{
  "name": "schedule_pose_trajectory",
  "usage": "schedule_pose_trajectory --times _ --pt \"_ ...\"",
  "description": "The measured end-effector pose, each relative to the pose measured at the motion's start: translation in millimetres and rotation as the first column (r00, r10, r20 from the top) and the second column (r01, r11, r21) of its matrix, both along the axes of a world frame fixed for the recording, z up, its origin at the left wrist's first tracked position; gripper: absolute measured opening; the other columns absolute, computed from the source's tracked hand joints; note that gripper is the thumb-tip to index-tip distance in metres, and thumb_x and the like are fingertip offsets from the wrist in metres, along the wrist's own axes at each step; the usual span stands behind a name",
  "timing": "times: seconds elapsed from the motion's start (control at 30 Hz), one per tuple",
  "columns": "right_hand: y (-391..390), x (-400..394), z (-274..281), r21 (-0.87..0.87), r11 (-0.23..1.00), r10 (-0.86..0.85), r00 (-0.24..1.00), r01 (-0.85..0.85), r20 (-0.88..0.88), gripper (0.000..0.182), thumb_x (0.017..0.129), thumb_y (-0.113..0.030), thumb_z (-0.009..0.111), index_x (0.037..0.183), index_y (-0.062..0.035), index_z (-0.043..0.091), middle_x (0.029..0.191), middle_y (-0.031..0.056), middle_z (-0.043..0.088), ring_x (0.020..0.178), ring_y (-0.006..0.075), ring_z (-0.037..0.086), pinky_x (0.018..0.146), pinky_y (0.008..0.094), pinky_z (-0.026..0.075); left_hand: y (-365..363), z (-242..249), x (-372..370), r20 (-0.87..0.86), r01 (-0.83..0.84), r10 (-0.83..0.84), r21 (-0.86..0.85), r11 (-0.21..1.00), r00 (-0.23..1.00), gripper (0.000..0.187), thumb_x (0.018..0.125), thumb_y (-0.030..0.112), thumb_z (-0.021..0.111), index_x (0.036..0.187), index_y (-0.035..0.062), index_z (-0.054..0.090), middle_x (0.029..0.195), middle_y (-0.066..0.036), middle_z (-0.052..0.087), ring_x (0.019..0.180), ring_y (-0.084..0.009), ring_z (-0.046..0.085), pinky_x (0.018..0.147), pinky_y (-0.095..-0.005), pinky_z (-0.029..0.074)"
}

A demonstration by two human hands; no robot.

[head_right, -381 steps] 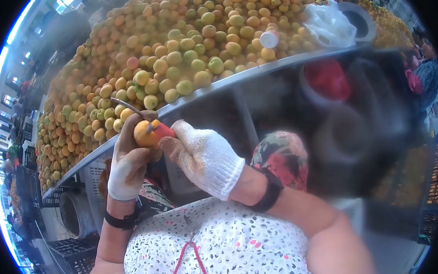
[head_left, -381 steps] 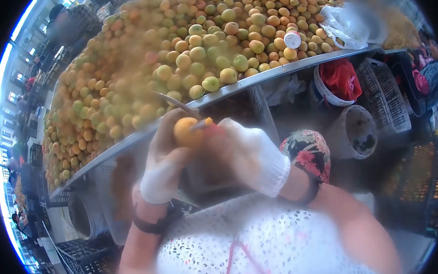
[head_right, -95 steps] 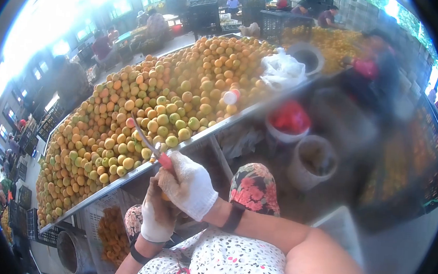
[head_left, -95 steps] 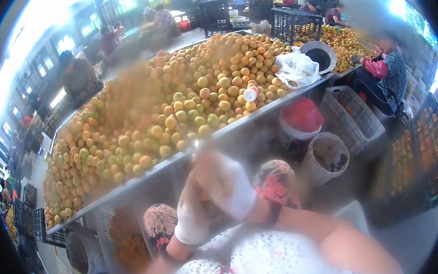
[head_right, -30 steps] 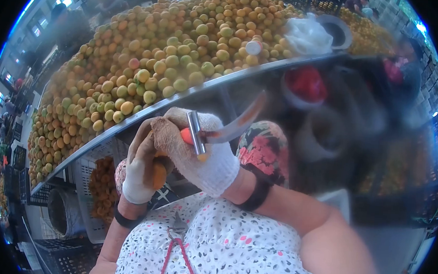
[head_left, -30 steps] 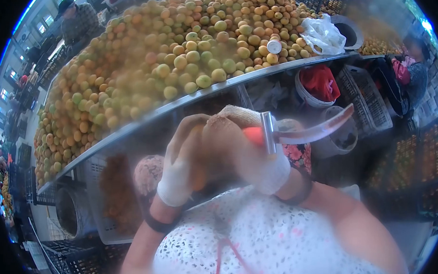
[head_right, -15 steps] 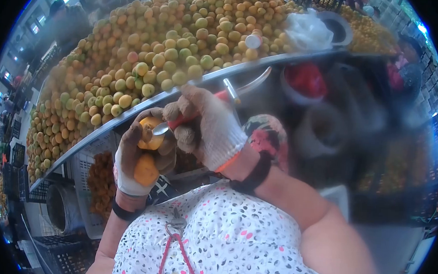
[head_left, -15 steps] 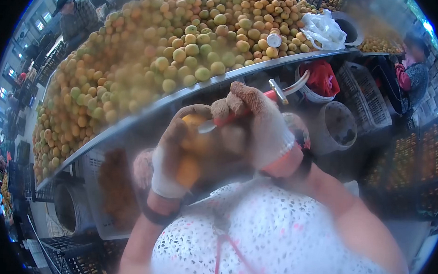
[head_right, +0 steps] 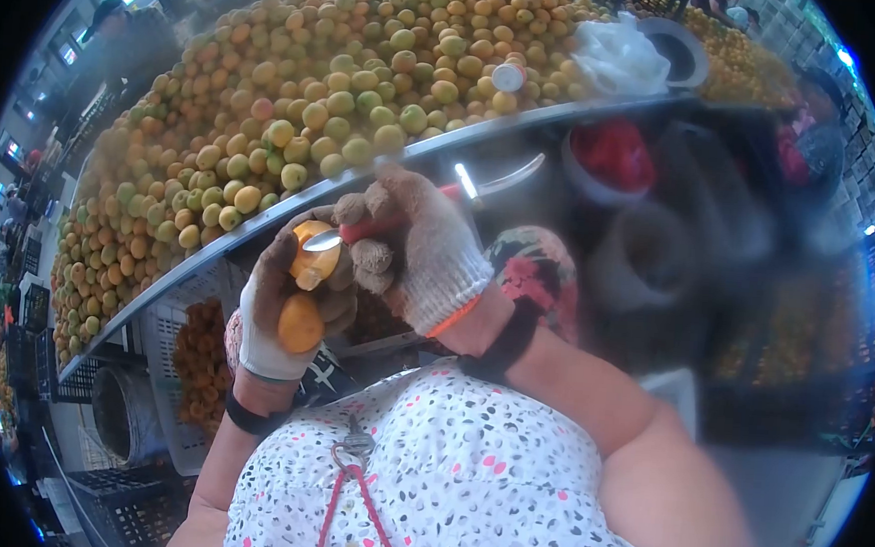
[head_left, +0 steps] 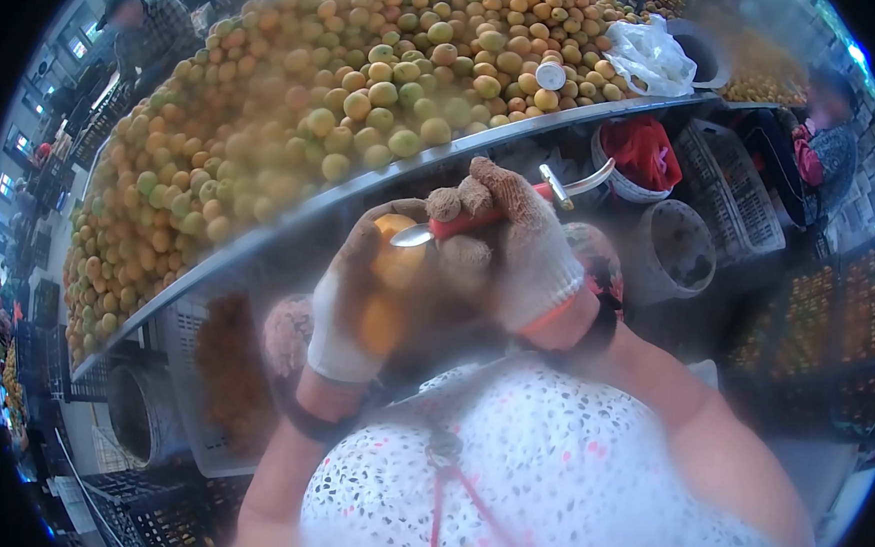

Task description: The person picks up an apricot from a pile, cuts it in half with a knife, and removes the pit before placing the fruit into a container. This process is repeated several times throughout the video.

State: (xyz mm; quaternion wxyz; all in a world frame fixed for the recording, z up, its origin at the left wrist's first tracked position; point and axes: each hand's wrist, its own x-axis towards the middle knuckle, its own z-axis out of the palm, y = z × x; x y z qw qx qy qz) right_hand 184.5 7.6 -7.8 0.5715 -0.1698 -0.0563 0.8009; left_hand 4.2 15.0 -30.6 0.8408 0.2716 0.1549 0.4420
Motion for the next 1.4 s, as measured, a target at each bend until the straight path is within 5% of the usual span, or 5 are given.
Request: schedule_pose_trajectory --times 0.3,0.47,0.67,1.2,1.4 --pt "-9.9 -1.8 4.6 0.362 0.928 -0.275 0.819 0.09 0.503 0.032 0.099 -0.029 0.056 0.074 -0.0099 0.053 0.084 0.0066 0.063 0.062 0.0115 0.05 0.054 0.0207 0.039 3.7 -5.7 -9.7 -0.117 -0.177 0.177 0.016 0.984 0.977 0.039 0.103 0.031 0.051 0.125 -0.0007 0.056 0.101 -0.007 0.06 0.087 -0.0155 0.06 0.076 -0.0284 0.052" --pt "-22.5 -11.2 19.8 0.521 0.852 -0.482 0.304 -0.056 0.822 0.015 0.096 -0.018 0.06 0.091 -0.0033 0.061 0.088 0.0047 0.064 0.076 0.0087 0.055 0.068 0.0242 0.046 -7.8 8.9 -0.4 -0.359 -0.21 0.238 0.116 0.971 0.903 0.039 0.104 0.038 0.047 0.126 0.0063 0.055 0.087 -0.005 0.06 0.062 -0.0112 0.054 0.052 -0.0228 0.041" --pt "-19.9 -15.7 4.9 0.769 0.593 -0.773 0.097 -0.238 0.626 0.016 0.09 -0.013 0.07 0.098 -0.0035 0.059 0.083 0.0122 0.065 0.076 0.0216 0.067 0.065 0.0314 0.051 -11.7 11.3 0.8 -0.293 -0.187 0.22 0.136 0.973 0.931 0.035 0.102 0.027 0.051 0.123 -0.0003 0.056 0.109 -0.008 0.061 0.101 -0.0157 0.058 0.088 -0.0306 0.049" --pt "-23.9 -16.5 -5.6 0.694 0.525 -0.844 -0.196 -0.493 0.5 0.03 0.08 -0.022 0.072 0.103 -0.0074 0.062 0.089 0.0149 0.064 0.079 0.0349 0.067 0.066 0.0397 0.054 -10.3 -1.1 1.7 -0.302 -0.132 0.188 0.196 0.972 0.935 0.039 0.106 0.03 0.046 0.128 -0.0011 0.053 0.107 -0.009 0.064 0.099 -0.0152 0.063 0.089 -0.0286 0.051" --pt "-23.7 -19.3 -5.2 0.63 0.589 -0.797 -0.233 -0.506 0.558 0.03 0.08 -0.026 0.073 0.1 -0.0069 0.061 0.09 0.0158 0.064 0.08 0.0355 0.067 0.066 0.0412 0.054 -13.2 9.5 0.5 -0.5 -0.108 0.227 0.255 0.961 0.836 0.04 0.106 0.033 0.043 0.128 0.0007 0.052 0.1 -0.006 0.063 0.058 -0.0055 0.055 0.046 -0.0163 0.041"
